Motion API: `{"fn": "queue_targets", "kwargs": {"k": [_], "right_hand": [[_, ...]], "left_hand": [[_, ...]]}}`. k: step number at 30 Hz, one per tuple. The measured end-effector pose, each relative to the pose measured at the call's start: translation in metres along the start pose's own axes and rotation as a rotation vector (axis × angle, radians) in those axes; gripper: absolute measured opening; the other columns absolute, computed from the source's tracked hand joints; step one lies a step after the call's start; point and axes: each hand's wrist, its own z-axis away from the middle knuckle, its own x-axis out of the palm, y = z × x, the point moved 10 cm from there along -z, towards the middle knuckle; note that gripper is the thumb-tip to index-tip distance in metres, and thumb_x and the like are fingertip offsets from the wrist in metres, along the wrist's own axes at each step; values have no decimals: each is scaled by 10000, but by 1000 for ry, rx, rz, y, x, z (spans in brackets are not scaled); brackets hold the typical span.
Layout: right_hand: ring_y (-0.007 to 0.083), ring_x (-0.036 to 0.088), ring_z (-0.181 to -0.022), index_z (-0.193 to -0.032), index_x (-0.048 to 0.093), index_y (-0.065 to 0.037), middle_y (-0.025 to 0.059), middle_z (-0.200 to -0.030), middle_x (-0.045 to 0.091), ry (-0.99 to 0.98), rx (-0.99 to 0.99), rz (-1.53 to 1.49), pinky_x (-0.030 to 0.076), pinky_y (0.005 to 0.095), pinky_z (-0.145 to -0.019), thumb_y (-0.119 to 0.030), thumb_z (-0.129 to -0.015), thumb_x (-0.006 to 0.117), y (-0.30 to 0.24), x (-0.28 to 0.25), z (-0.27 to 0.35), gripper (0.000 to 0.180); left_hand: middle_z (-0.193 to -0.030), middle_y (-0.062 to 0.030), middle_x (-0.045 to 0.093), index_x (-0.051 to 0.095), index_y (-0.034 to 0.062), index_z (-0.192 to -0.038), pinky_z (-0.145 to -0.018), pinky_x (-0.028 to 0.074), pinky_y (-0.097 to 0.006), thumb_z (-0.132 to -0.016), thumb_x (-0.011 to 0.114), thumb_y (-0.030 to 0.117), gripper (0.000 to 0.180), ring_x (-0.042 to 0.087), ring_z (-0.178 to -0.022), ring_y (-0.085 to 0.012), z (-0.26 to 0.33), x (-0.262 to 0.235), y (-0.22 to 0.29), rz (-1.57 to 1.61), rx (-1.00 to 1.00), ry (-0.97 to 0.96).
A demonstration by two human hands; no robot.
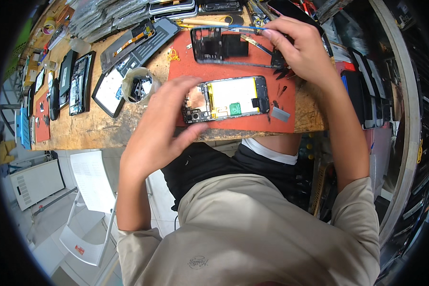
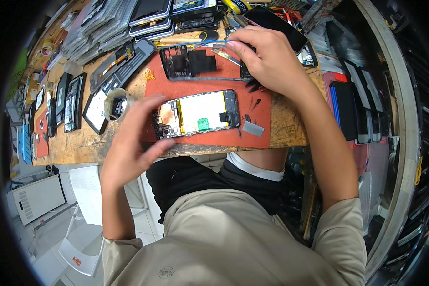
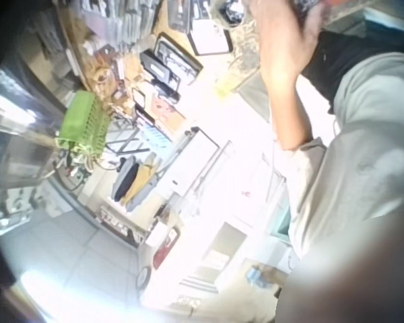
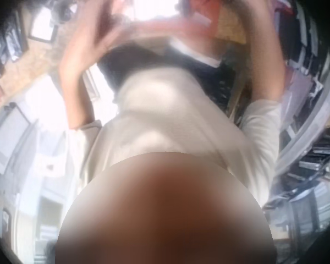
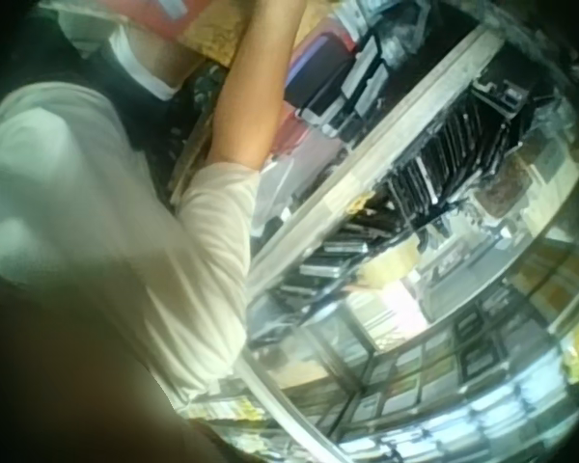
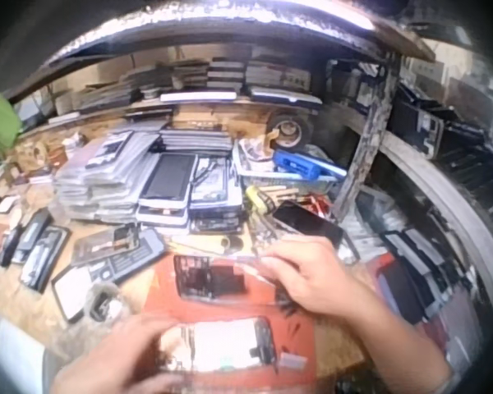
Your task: The person disassembles a smartphone, removes the battery and internal components, and uses tweezers to handle small connectors and ribbon cables. The person then reassembles the phone by placing the back cover and securing internal parts.
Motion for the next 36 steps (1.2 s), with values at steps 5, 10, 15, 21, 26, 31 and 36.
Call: {"fn": "queue_targets", "kwargs": {"k": [5,10,15,21,26,31,36], "right_hand": [[319,721,-881,-1088,799,-45,113,-1027,746,120,-326,81,560,423,-754,-95,-898,821,-52,1,34,198],[325,706,-1106,-1145,776,-73,98,-1214,732,-132,-343,6,554,458,-933,-79,-837,833,-73,28,63,314],[373,629,-1308,-1320,717,-30,175,-1384,679,-182,-213,-100,485,488,-1099,-176,-802,885,-61,34,69,564],[341,635,-1259,-1356,713,-50,135,-1325,693,-293,-269,0,461,497,-1089,-335,-816,902,-57,47,60,640],[333,636,-1220,-1349,712,-59,105,-1293,705,-270,-299,-5,463,495,-1061,-348,-777,923,-63,47,57,675],[332,639,-1204,-1330,715,-54,111,-1302,700,-235,-307,16,476,485,-1045,-334,-750,937,-65,48,64,682],[337,639,-1186,-1328,713,-49,124,-1307,693,-181,-318,-22,486,475,-1034,-326,-740,937,-63,49,67,688]], "left_hand": [[-1196,-149,716,547,-37,-1509,-836,614,-290,-1115,651,136,442,712,-997,-143,20,-13,-40,689,-254,469],[-1070,-98,729,659,-65,-1356,-772,609,-280,-1092,693,121,325,718,-932,-139,33,8,-51,826,-393,434],[-991,-81,743,699,-67,-1233,-741,618,-275,-1055,728,56,218,729,-893,-137,53,21,-45,813,-442,486],[-995,-90,744,692,-63,-1235,-714,619,-271,-1064,700,35,197,736,-891,-136,72,35,-39,904,-443,492],[-1006,-75,750,712,-45,-1234,-696,591,-252,-1074,692,58,191,728,-863,-120,82,43,-46,822,-546,479],[-955,-23,732,750,-46,-1199,-732,515,-231,-1083,687,69,175,644,-820,-66,80,10,-46,348,-484,532],[-1283,-177,696,669,1,-1367,-951,565,-368,-948,771,38,433,709,-1108,-283,53,-7,-26,94,-151,393]]}}
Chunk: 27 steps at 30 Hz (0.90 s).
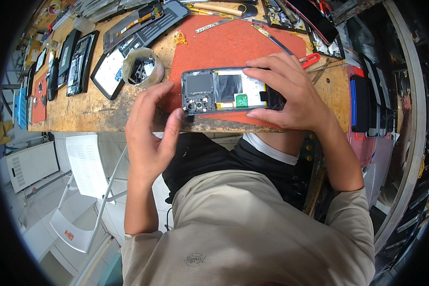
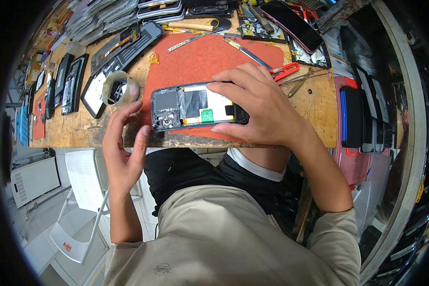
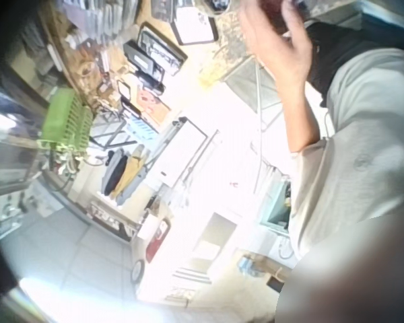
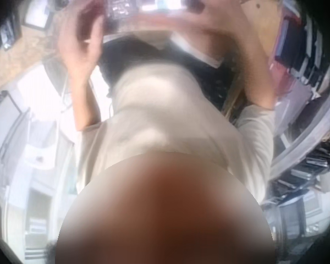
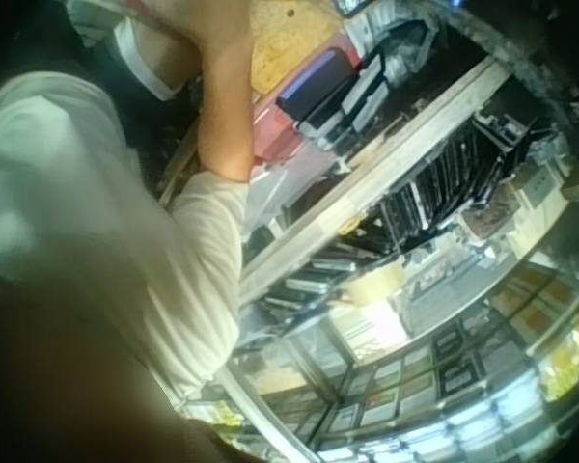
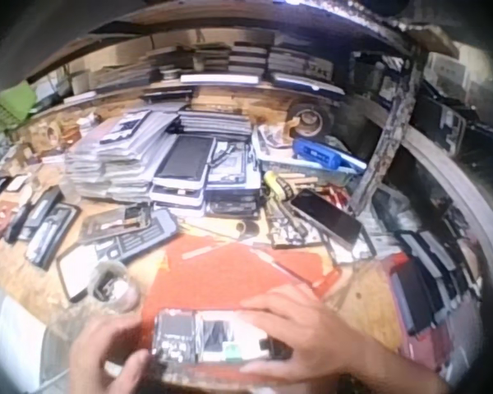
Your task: The person disassembles a smartphone, removes the battery and internal components, and uses tweezers to handle small connectors and ribbon cables. The person then reassembles the phone by placing the back cover and securing internal parts.
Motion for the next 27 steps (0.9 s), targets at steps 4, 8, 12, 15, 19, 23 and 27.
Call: {"fn": "queue_targets", "kwargs": {"k": [4,8,12,15,19,23,27], "right_hand": [[341,636,-1171,-1327,707,-44,129,-1290,688,-3,18,-8,490,474,-1025,-313,-732,927,1,0,-1,689],[337,634,-1147,-1314,703,-35,124,-1245,684,-49,25,29,506,474,-1003,-275,-713,905,-4,0,-2,678],[344,644,-1096,-1252,704,-20,135,-1172,690,-54,30,72,533,453,-962,-252,-676,902,-7,2,-7,652],[357,661,-1035,-1213,702,-13,150,-1108,702,-12,24,36,554,440,-912,-241,-639,913,-8,-1,-13,653],[357,702,-944,-1174,709,-4,157,-1034,734,-2,156,-93,577,419,-867,-232,-619,928,4,-9,-14,639],[180,728,-892,-1108,723,7,100,-977,765,-93,560,-358,567,318,-881,-226,-665,936,40,-10,2,544],[116,692,-954,-1142,738,0,43,-1031,757,24,574,-409,557,286,-938,-188,-715,928,56,-36,0,504]], "left_hand": [[-1490,-215,588,458,16,-1594,-1148,482,-446,-876,846,77,819,607,-1349,-397,-6,18,7,9,79,-159],[-1519,-244,563,423,2,-1612,-1155,488,-440,-836,876,31,899,615,-1355,-398,-13,23,5,-15,105,-178],[-1507,-252,575,407,-17,-1619,-1136,518,-429,-854,837,-25,878,654,-1323,-362,-16,21,2,26,126,-143],[-1470,-250,601,410,-25,-1614,-1117,542,-428,-909,758,-56,788,677,-1293,-340,-11,16,-1,163,95,-54],[-1387,-238,655,449,-34,-1573,-1093,554,-422,-957,667,-81,655,707,-1241,-323,4,3,-9,259,8,132],[-1195,-201,734,661,-36,-1302,-1017,564,-428,-941,653,-81,364,738,-1132,-339,15,4,1,93,25,192],[-1107,-145,737,735,5,-1148,-984,518,-465,-857,703,-51,299,701,-1086,-357,15,32,37,-134,258,84]]}}
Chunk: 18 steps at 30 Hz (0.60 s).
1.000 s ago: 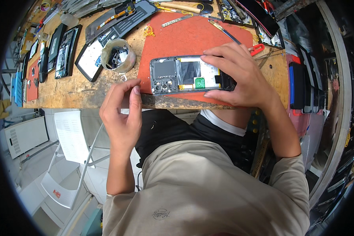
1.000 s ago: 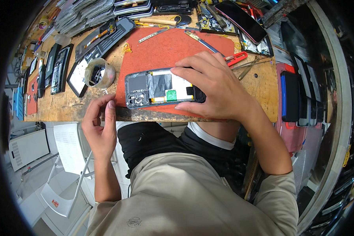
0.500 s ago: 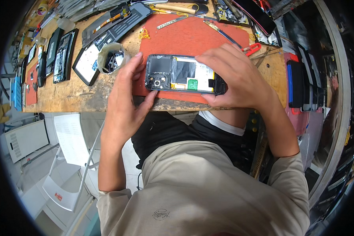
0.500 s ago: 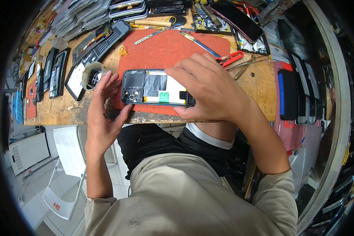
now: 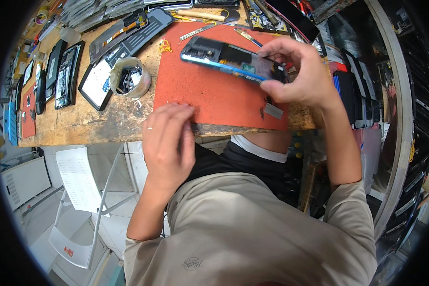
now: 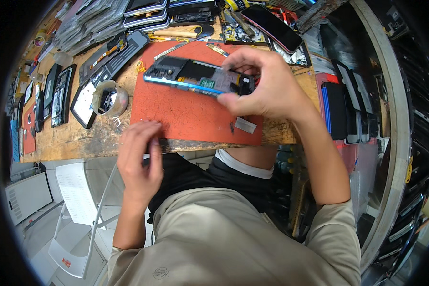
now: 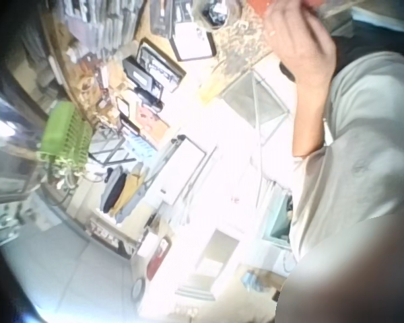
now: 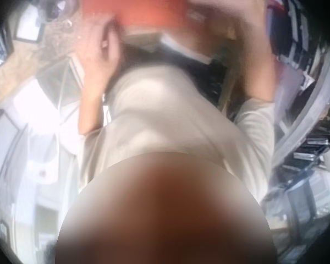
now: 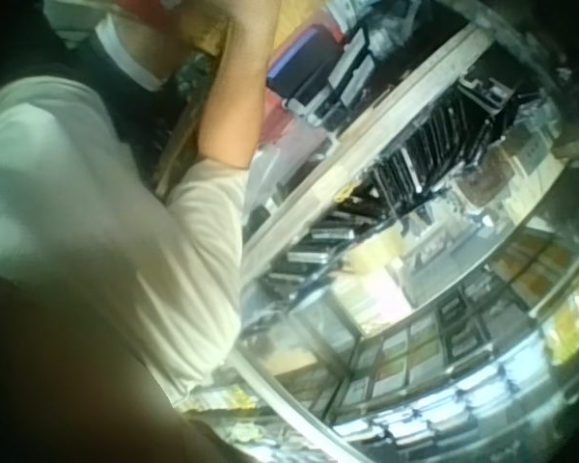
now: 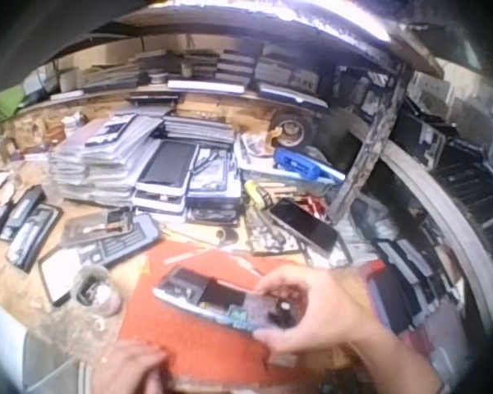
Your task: The person disassembles a smartphone, removes the battery and internal components, and uses tweezers to handle small connectors and ribbon cables. The person then reassembles the phone by placing the back cover and securing internal parts.
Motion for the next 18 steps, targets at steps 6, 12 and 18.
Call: {"fn": "queue_targets", "kwargs": {"k": [6,12,18], "right_hand": [[115,694,-993,-1178,733,-1,55,-1080,752,72,8,-205,561,279,-962,-216,-754,963,5,-36,-2,528],[114,691,-981,-1162,725,-9,45,-1076,747,85,-16,-450,551,262,-930,-257,-858,899,4,-50,-6,429],[111,660,-1008,-1175,730,-10,40,-1073,743,142,14,-603,497,262,-946,-330,-868,851,12,-57,-13,460]], "left_hand": [[-1082,-111,672,726,29,-1150,-875,501,-440,-822,752,-3,332,646,-1022,-329,-27,50,42,191,207,-234],[-1045,-87,626,754,81,-1129,-894,546,-443,-868,755,80,261,640,-1030,-295,-48,118,83,207,315,-390],[-1075,-103,640,753,63,-1084,-904,571,-435,-821,731,57,264,649,-1081,-314,-73,149,100,178,364,-407]]}}
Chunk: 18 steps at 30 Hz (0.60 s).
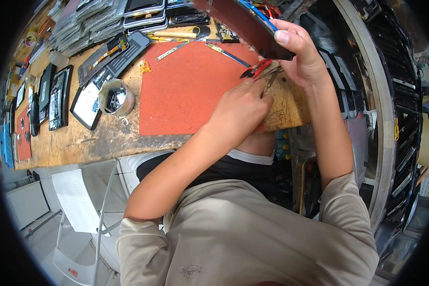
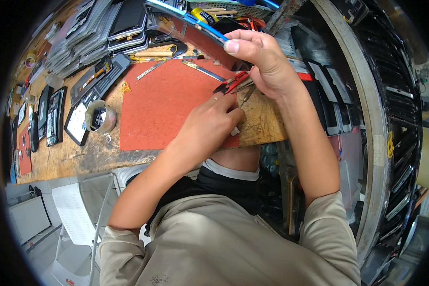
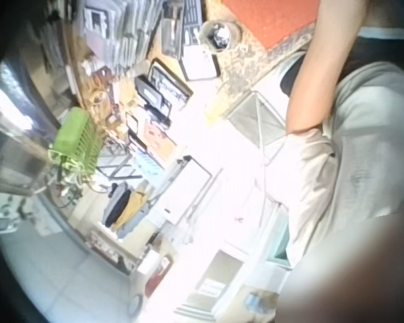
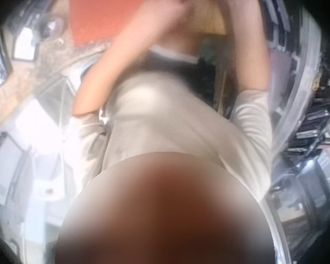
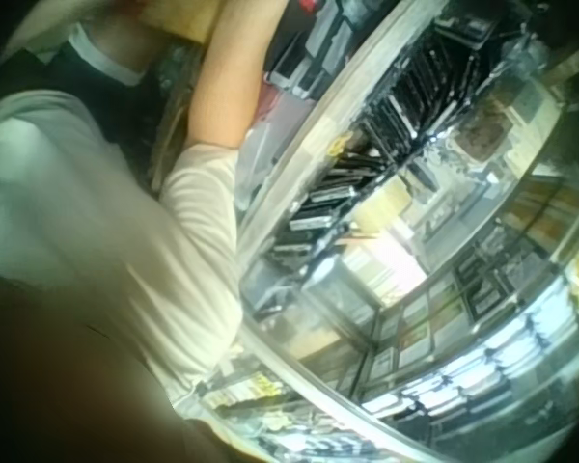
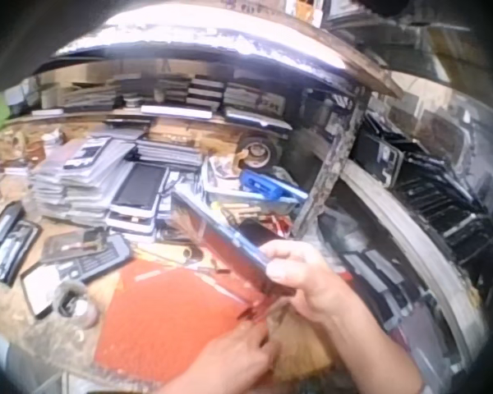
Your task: The person disassembles a smartphone, removes the battery and internal components, and uses tweezers to handle small connectors and ribbon cables. The person then reassembles the phone by placing the back cover and securing internal parts.
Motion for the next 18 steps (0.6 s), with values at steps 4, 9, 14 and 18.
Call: {"fn": "queue_targets", "kwargs": {"k": [4,9,14,18], "right_hand": [[127,687,-1006,-1203,723,0,49,-1085,745,-56,5,-76,538,289,-945,-330,-903,802,-2,3,1,453],[139,707,-1021,-1198,717,7,68,-1111,752,-112,13,-176,567,322,-980,-309,-937,764,-2,11,4,412],[134,709,-1036,-1185,714,8,66,-1118,755,-91,4,-170,566,322,-1001,-314,-929,776,-3,11,4,417],[131,708,-1027,-1194,713,9,64,-1104,756,-69,8,-129,563,315,-989,-328,-904,807,-3,9,4,455]], "left_hand": [[-1079,-113,645,760,88,-1092,-931,567,-448,-852,722,67,244,646,-1101,-330,1,1,2,-37,68,-78],[-1087,-125,655,785,129,-1082,-950,547,-462,-895,715,114,200,647,-1123,-337,-14,1,-9,37,85,-226],[-1112,-143,668,787,111,-1038,-929,538,-466,-917,713,163,151,645,-1137,-353,-24,21,-1,77,151,-489],[-1230,-154,669,752,71,-1124,-956,530,-487,-890,762,162,251,630,-1172,-376,-31,42,0,102,140,-638]]}}
